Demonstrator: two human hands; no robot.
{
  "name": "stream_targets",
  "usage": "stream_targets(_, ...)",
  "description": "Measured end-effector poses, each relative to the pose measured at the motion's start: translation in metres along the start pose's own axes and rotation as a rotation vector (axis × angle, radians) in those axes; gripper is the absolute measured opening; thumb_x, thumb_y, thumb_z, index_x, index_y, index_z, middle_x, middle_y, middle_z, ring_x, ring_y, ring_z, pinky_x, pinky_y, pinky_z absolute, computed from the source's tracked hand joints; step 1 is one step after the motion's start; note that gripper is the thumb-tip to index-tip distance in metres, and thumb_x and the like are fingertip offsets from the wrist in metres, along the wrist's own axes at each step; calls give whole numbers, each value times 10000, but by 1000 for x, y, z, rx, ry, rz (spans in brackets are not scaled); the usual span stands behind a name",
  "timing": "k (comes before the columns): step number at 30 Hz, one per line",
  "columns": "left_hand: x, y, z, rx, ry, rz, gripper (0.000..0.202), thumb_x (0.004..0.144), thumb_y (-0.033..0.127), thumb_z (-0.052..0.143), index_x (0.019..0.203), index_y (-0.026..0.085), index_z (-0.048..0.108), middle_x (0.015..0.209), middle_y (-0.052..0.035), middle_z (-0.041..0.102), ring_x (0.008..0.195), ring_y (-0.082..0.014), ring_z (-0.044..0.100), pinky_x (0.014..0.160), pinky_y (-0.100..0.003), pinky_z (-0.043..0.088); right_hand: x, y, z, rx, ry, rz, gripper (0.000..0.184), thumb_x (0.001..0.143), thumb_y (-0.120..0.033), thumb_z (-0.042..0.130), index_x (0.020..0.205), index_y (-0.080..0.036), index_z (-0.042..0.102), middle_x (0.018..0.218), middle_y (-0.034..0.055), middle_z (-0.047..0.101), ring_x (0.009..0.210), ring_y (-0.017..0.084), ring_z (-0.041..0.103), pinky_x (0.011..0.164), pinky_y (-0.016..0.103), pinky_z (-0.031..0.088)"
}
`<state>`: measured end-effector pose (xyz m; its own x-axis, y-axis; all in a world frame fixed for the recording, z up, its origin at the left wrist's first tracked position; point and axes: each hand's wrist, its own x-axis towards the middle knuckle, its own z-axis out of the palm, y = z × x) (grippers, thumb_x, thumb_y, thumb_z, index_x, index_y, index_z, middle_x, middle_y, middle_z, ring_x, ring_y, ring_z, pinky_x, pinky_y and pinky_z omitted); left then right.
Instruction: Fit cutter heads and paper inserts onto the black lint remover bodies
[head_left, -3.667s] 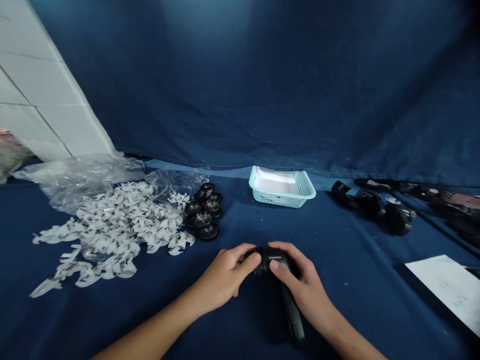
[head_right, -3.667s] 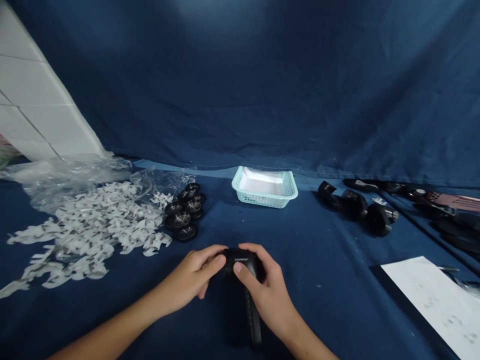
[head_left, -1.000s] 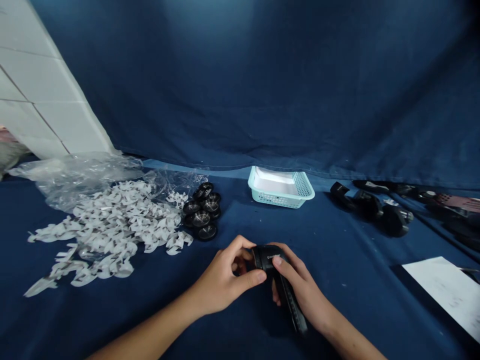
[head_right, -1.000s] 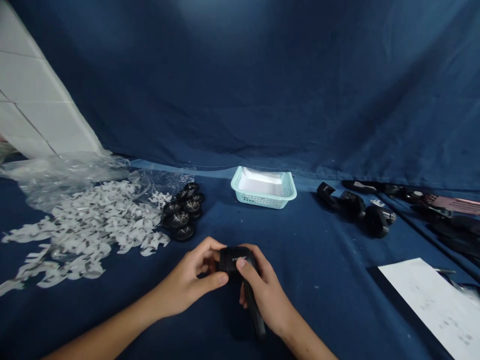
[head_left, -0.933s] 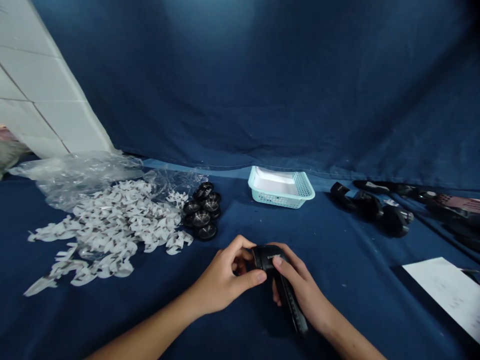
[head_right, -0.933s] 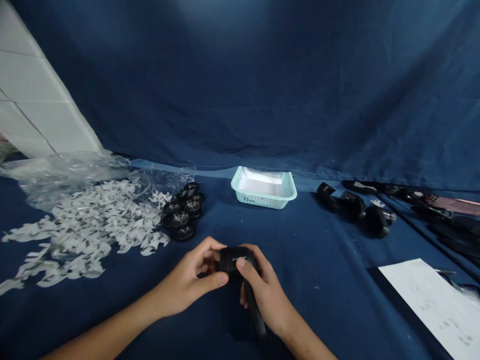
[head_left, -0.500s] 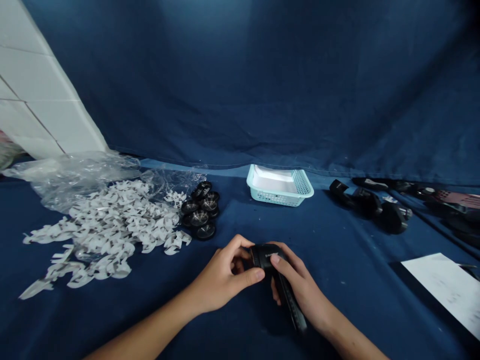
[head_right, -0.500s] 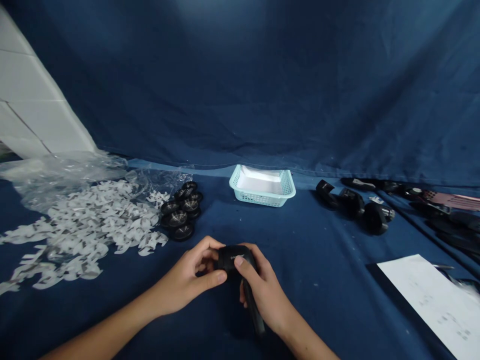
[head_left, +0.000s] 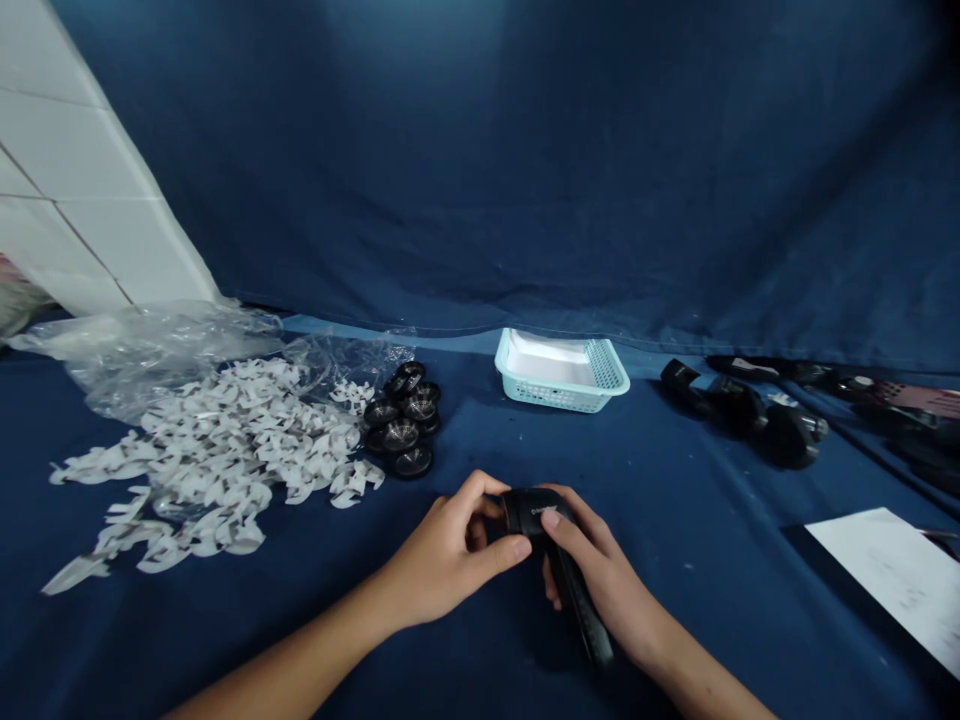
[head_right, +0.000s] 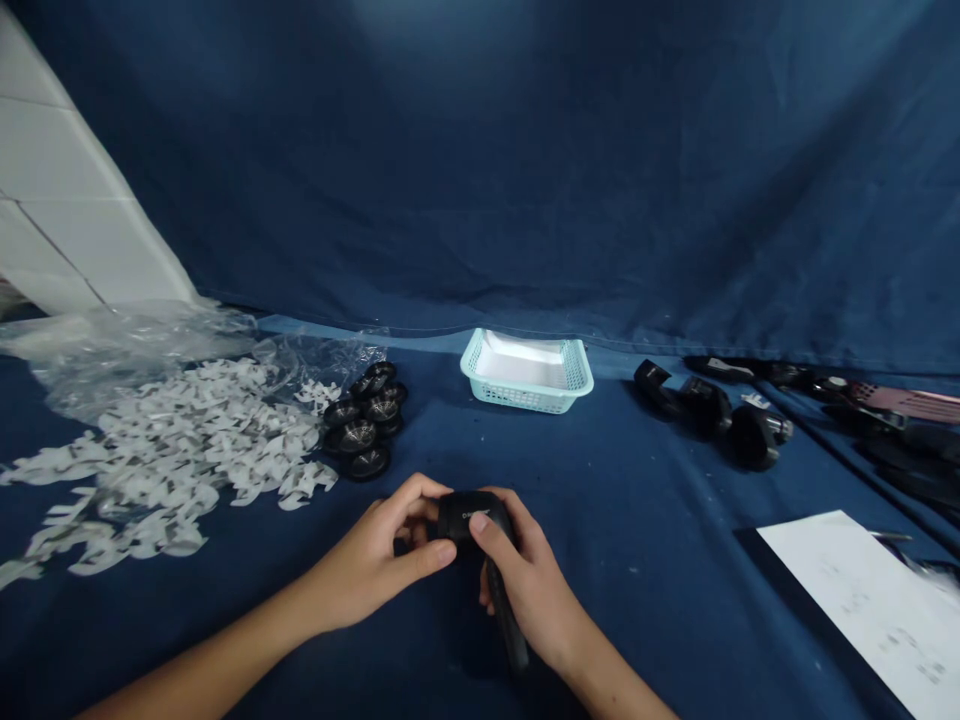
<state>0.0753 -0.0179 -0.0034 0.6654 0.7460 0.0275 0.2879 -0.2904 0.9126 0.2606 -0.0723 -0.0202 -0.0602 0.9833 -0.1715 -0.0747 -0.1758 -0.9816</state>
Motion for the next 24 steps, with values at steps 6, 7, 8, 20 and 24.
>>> stream_targets(6,0,-2,1,19,21,6,349,881,449,593,1106,220,454,868,8,650,632,-113,517,580,-258,400,0,1,-1,-2,0,21,512,878,-574,528,1205,-179,522,474,-68,532,400,101,512,415,191,426)
stream_targets(7,0,-2,1,18,21,3,354,877,448,598,1106,220,455,875,5,653,632,-113,516,578,-258,399,0,2,-1,2,-1,19,512,878,-573,530,1205,-180,522,473,-68,533,401,102,513,417,192,428)
stream_targets(8,0,-3,1,17,21,-1,362,872,449,605,1107,218,455,881,2,655,633,-113,515,577,-258,397,0,3,-1,6,-4,17,509,877,-572,532,1203,-181,524,470,-68,532,401,103,513,418,193,430)
stream_targets(20,1,-4,1,-2,26,-45,416,858,485,608,1136,205,475,916,-24,674,618,-113,499,572,-261,385,2,2,0,3,12,41,567,855,-599,536,1227,-172,509,452,-75,517,390,108,510,417,193,434)
stream_targets(24,1,-3,2,7,30,-45,425,875,495,582,1159,197,475,878,-20,670,605,-114,496,568,-262,389,1,-1,1,9,12,55,572,851,-605,529,1215,-164,512,453,-73,515,394,107,511,417,188,423)
